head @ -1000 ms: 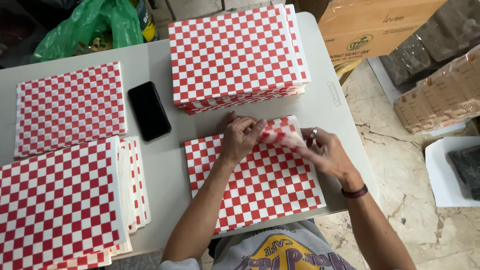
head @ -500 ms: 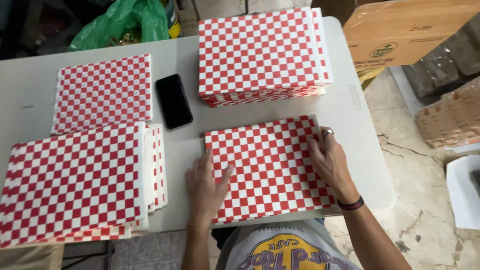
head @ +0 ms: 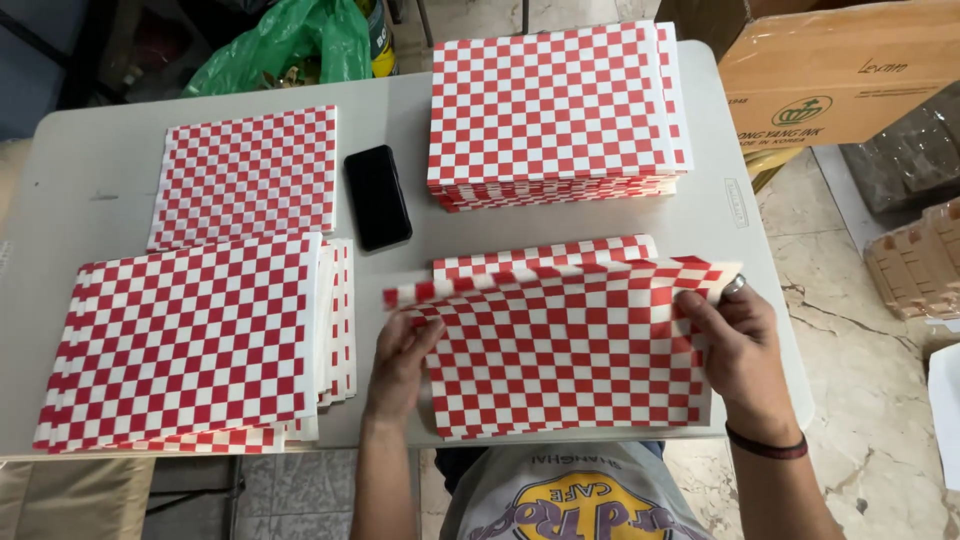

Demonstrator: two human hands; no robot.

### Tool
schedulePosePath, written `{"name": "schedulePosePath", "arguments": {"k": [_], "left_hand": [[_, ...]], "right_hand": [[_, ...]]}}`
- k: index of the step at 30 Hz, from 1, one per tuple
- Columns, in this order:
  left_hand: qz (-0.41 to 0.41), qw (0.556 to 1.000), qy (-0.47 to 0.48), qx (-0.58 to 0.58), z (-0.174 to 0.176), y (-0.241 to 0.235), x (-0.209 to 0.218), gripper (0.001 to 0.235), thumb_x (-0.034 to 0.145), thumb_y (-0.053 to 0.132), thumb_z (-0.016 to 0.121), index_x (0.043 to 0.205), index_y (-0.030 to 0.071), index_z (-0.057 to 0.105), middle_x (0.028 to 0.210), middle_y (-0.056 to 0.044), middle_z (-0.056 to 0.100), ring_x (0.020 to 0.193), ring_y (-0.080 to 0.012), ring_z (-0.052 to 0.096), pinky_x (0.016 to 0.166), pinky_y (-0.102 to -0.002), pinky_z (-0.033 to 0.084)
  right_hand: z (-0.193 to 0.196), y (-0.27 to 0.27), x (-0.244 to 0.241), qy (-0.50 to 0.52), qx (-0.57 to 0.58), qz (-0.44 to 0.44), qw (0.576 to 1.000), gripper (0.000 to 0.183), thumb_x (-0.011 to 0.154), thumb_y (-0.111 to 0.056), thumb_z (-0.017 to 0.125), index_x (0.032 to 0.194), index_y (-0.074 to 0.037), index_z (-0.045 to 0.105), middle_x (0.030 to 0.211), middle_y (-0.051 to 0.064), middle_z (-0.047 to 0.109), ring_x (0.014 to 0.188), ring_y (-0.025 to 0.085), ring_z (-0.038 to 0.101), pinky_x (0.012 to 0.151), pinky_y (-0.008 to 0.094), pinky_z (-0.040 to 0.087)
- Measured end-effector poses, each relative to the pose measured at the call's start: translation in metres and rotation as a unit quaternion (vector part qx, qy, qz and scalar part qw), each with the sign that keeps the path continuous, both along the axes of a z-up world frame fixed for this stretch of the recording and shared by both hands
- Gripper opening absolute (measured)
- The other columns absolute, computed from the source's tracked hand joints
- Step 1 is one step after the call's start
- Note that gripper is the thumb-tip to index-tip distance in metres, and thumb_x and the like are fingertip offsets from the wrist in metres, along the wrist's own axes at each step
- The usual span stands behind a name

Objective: Folding and stacking checkered paper sheets on a table

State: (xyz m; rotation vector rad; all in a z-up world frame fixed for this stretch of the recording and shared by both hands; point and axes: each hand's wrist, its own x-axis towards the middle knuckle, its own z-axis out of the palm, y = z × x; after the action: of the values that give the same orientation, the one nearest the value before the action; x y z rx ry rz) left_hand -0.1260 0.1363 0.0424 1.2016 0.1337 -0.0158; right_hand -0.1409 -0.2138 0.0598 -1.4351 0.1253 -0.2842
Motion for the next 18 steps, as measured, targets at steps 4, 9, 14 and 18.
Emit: {"name": "schedulePosePath", "arguments": {"k": [4, 9, 14, 18], "left_hand": [[-0.035, 0.996, -0.048, 0.064, 0.025, 0.008, -0.013, 0.015, 0.098, 0.02, 0.064, 0.108, 0.009, 0.064, 0.09, -0.003, 0.066, 0.089, -0.0182, 0.062, 0.093, -0.036, 0.056], [0.029, 0.964, -0.23, 0.131, 0.042, -0.003, -0.026, 0.018, 0.102, 0.016, 0.059, 0.113, 0.004, 0.067, 0.095, -0.006, 0.066, 0.084, -0.0169, 0.061, 0.074, -0.026, 0.054], [0.02, 0.954, -0.259, 0.152, 0.005, -0.009, -0.013, 0.024, 0.104, 0.023, 0.055, 0.121, 0.005, 0.056, 0.113, -0.011, 0.068, 0.103, -0.0247, 0.07, 0.085, -0.036, 0.063], [0.034, 0.921, -0.34, 0.185, 0.014, -0.016, -0.012, 0.021, 0.108, 0.017, 0.048, 0.123, 0.004, 0.054, 0.116, -0.012, 0.062, 0.101, -0.0199, 0.063, 0.079, -0.03, 0.059]], "right_hand": [[0.038, 0.001, -0.012, 0.032, 0.038, 0.003, 0.999, 0.004, 0.099, -0.008, 0.064, 0.098, -0.004, 0.066, 0.094, 0.007, 0.074, 0.08, 0.016, 0.071, 0.068, 0.026, 0.059], [0.036, -0.016, -0.026, -0.165, -0.013, -0.049, 0.985, 0.023, 0.102, -0.011, 0.065, 0.124, -0.004, 0.064, 0.114, 0.006, 0.07, 0.105, 0.016, 0.069, 0.1, 0.028, 0.058], [-0.02, -0.012, -0.017, -0.204, 0.003, -0.013, 0.979, 0.017, 0.106, -0.016, 0.061, 0.12, -0.008, 0.063, 0.114, 0.006, 0.07, 0.105, 0.018, 0.069, 0.097, 0.031, 0.059], [-0.001, 0.001, -0.016, -0.236, -0.037, -0.026, 0.971, 0.016, 0.108, -0.024, 0.057, 0.113, -0.009, 0.052, 0.106, 0.013, 0.065, 0.099, 0.024, 0.066, 0.093, 0.037, 0.058]]}}
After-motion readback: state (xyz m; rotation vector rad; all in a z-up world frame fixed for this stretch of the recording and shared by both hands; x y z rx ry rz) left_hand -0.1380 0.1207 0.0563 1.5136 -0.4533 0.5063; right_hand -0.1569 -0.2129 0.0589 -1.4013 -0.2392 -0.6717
